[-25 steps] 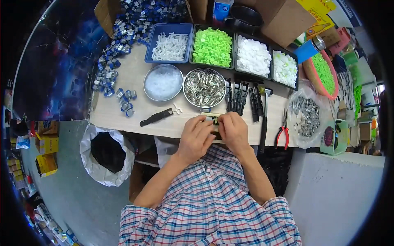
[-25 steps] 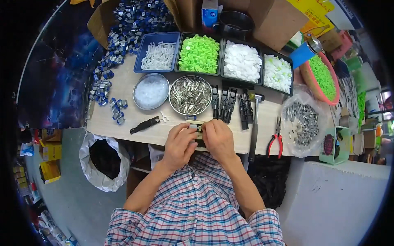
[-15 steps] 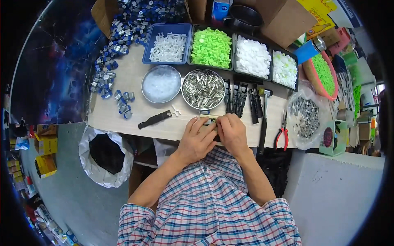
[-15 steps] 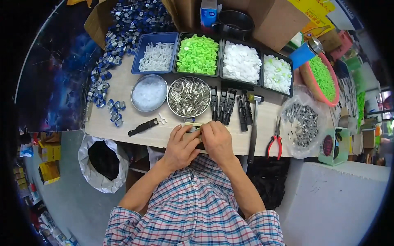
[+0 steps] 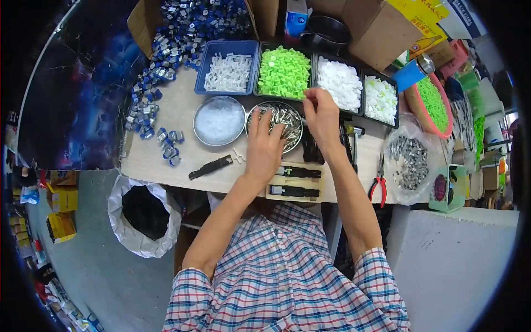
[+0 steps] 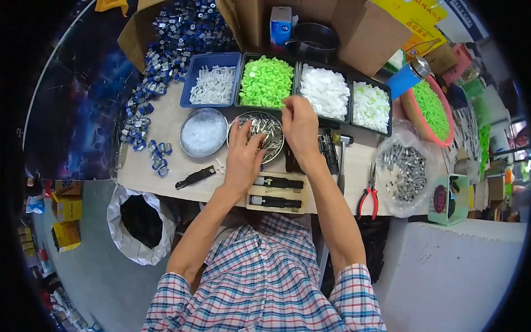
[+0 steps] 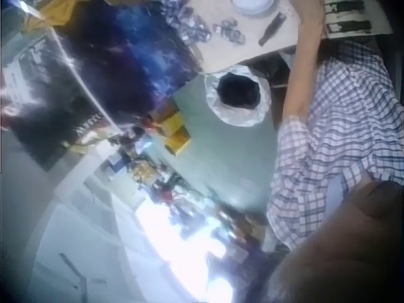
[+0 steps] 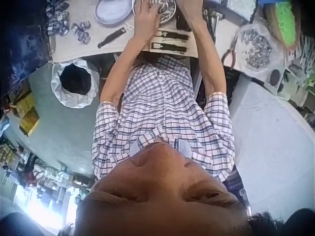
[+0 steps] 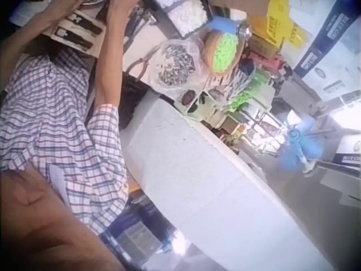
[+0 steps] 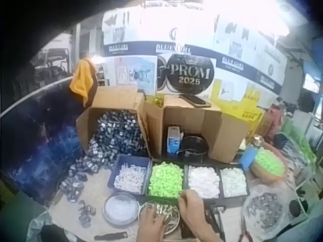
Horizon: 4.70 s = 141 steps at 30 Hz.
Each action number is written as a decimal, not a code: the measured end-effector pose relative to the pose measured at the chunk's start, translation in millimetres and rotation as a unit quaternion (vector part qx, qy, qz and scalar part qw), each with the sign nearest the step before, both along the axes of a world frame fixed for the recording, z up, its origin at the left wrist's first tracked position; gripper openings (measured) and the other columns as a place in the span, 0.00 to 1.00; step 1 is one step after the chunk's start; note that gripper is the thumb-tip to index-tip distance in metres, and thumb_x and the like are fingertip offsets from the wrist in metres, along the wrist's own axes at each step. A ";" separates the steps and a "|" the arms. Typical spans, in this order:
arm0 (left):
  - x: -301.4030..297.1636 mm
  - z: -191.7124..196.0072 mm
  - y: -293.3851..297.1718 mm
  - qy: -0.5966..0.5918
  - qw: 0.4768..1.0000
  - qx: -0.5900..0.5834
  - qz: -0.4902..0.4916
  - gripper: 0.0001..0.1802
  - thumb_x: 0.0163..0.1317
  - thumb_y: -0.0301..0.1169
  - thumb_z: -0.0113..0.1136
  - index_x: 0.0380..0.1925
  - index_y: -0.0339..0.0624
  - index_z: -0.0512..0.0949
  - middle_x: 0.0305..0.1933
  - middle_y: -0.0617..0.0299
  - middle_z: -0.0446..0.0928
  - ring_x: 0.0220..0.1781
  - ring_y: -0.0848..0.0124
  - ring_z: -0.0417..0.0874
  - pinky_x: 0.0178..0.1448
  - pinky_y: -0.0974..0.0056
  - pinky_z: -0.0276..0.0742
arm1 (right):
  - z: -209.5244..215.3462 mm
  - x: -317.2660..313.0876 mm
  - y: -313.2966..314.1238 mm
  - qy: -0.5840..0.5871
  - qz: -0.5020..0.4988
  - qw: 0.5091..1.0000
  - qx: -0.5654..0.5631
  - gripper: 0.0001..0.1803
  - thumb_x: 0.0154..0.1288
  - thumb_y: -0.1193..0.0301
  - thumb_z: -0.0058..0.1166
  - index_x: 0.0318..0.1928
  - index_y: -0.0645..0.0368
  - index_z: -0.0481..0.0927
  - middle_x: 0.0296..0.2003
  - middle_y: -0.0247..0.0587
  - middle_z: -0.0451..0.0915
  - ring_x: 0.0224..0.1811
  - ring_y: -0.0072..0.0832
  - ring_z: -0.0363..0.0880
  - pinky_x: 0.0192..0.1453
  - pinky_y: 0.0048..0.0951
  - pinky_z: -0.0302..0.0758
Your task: Assembling small components at a workbench by joining pieces and using tools like pliers.
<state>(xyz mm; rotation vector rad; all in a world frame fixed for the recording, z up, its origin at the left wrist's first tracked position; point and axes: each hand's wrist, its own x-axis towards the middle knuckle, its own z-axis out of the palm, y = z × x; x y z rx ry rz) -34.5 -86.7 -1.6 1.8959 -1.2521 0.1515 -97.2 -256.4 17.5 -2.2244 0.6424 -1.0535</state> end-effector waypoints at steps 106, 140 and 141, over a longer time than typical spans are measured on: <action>-51.7 44.2 58.3 0.428 0.902 -0.042 -0.045 0.06 0.74 0.27 0.59 0.41 0.33 0.78 0.34 0.68 0.78 0.35 0.81 0.75 0.40 0.74 0.72 | 10.1 -98.0 146.8 -0.160 0.078 0.895 0.409 0.05 0.73 0.80 0.56 0.47 0.66 0.80 0.47 0.38 0.81 0.48 0.22 0.80 0.57 0.24 0.76; -55.1 26.0 94.7 0.290 0.957 -0.010 -0.020 0.02 0.69 0.20 0.60 0.39 0.32 0.77 0.32 0.55 0.79 0.31 0.72 0.79 0.37 0.66 0.76 | -1.6 -124.7 125.7 0.134 0.118 0.976 -0.122 0.14 0.48 0.81 0.64 0.38 0.59 0.78 0.32 0.41 0.77 0.34 0.41 0.76 0.40 0.40 0.72; -57.6 26.0 98.6 0.285 0.958 -0.002 -0.017 0.03 0.67 0.18 0.61 0.39 0.33 0.77 0.33 0.53 0.79 0.32 0.68 0.80 0.38 0.65 0.77 | -2.7 -127.0 128.4 0.136 0.118 0.976 -0.121 0.14 0.48 0.81 0.64 0.38 0.59 0.78 0.32 0.41 0.77 0.34 0.41 0.76 0.40 0.40 0.72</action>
